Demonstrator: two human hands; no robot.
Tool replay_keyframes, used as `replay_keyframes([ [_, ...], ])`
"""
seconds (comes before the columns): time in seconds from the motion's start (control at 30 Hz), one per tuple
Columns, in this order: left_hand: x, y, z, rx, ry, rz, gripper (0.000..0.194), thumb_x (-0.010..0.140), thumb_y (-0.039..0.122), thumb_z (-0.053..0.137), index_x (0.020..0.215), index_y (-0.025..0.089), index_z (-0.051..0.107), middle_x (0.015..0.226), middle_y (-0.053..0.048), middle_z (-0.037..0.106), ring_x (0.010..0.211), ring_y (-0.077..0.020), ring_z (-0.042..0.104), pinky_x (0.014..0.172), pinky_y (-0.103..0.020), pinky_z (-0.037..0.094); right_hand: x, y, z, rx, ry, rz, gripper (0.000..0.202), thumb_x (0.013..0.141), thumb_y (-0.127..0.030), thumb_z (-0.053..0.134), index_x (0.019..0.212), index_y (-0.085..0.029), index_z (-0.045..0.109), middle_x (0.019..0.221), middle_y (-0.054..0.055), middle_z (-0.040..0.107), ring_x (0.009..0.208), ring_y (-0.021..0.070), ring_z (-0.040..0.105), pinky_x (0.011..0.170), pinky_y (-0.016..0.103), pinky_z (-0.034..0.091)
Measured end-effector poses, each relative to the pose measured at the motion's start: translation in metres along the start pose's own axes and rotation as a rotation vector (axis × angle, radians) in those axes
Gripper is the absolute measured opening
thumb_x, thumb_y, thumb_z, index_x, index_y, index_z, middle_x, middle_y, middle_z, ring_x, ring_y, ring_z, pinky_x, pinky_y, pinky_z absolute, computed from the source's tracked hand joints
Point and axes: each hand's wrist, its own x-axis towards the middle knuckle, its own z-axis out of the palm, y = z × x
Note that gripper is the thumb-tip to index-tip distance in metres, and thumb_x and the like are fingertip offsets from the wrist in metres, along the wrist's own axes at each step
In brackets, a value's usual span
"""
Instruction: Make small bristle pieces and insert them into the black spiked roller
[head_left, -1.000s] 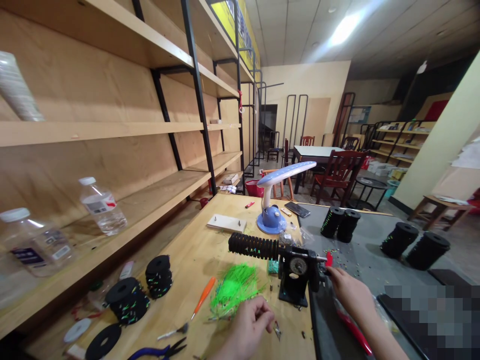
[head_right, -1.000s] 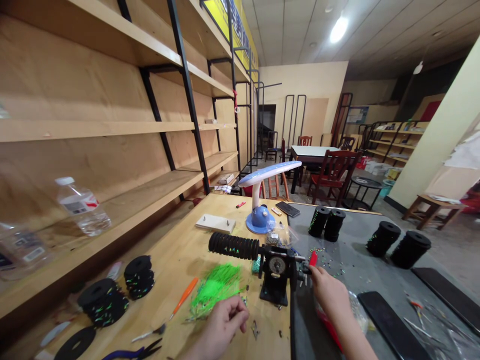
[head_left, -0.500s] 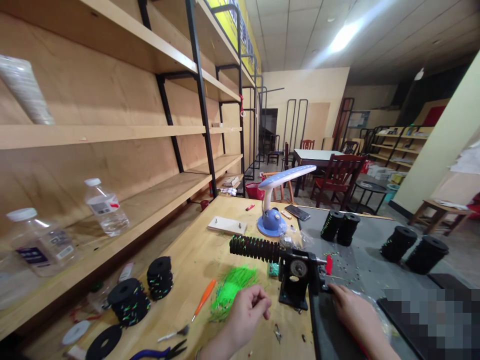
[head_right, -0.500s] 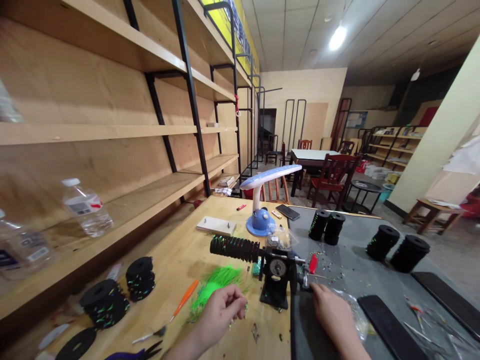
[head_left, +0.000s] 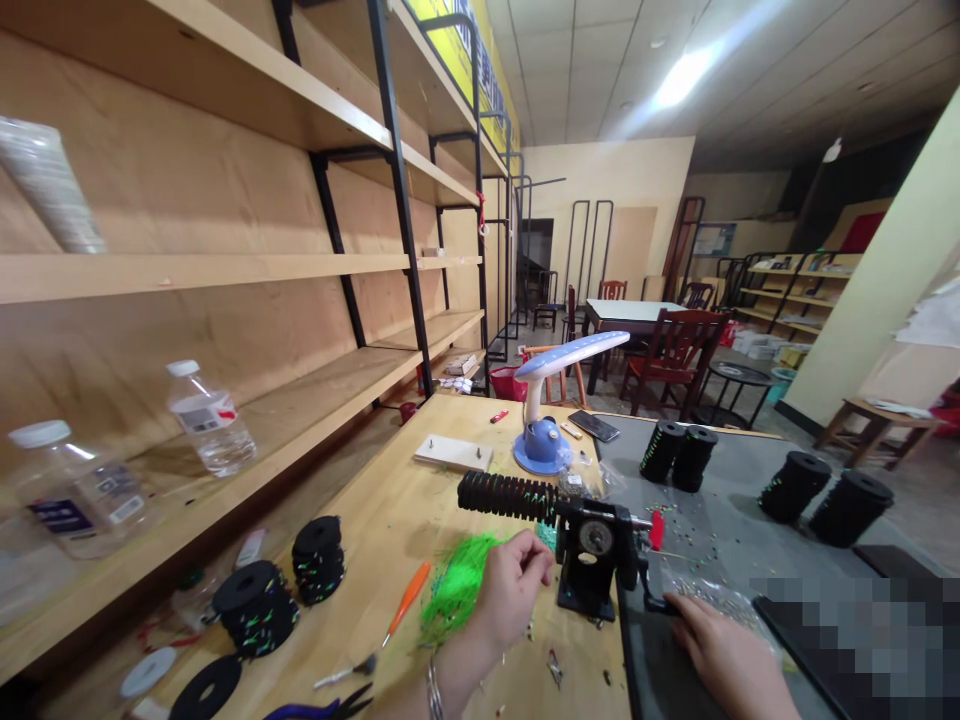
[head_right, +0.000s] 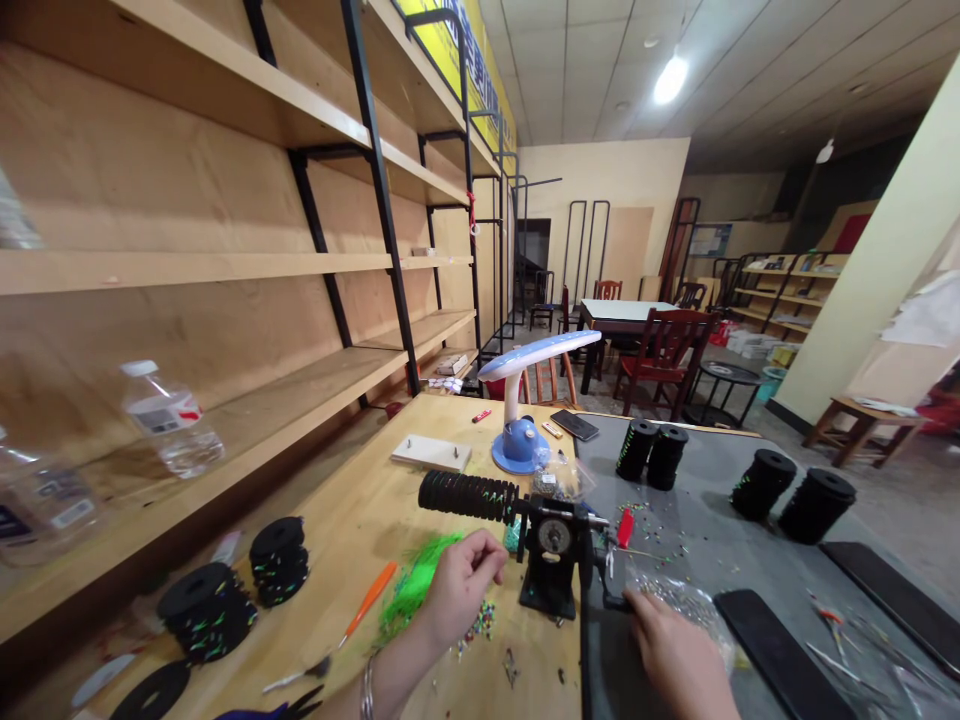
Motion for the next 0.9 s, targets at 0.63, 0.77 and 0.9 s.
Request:
replay_keyframes([
  [0.63,0.015,-0.006,0.0,0.13,0.108,0.089,0.025,0.088,0.027,0.048,0.065,0.018,0.055,0.058,0.002,0.054,0.056,-0.0128,0.05,0.055,-0.021,0.035,-0.017,0.011,0.001,0.059,0.166,-0.059,0.034,0.086,-0.031,0.045,0.108,-0.028,0.072,0.109,0.004,0.075,0.091,0.027,0.073,0.074,0.036,0.061],
  [0.77,0.016,-0.005,0.0,0.204,0.124,0.144,0.024,0.088,0.024,0.047,0.067,0.019,0.057,0.059,0.001,0.056,0.057,-0.0133,0.052,0.056,-0.022,0.035,-0.018,0.012,-0.003,0.09,0.192,-0.057,0.03,0.085,-0.033,0.05,0.104,-0.032,0.073,0.103,0.002,0.077,0.087,0.0258,0.075,0.069,0.032,0.061],
  [0.9,0.016,-0.003,0.0,0.26,0.128,0.153,0.024,0.089,0.022,0.047,0.067,0.019,0.057,0.059,0.001,0.056,0.057,-0.0138,0.052,0.056,-0.022,0.034,-0.019,0.012,-0.006,0.114,0.193,-0.044,0.029,0.084,-0.035,0.05,0.102,-0.033,0.073,0.101,0.001,0.078,0.086,0.0256,0.075,0.067,0.032,0.061],
])
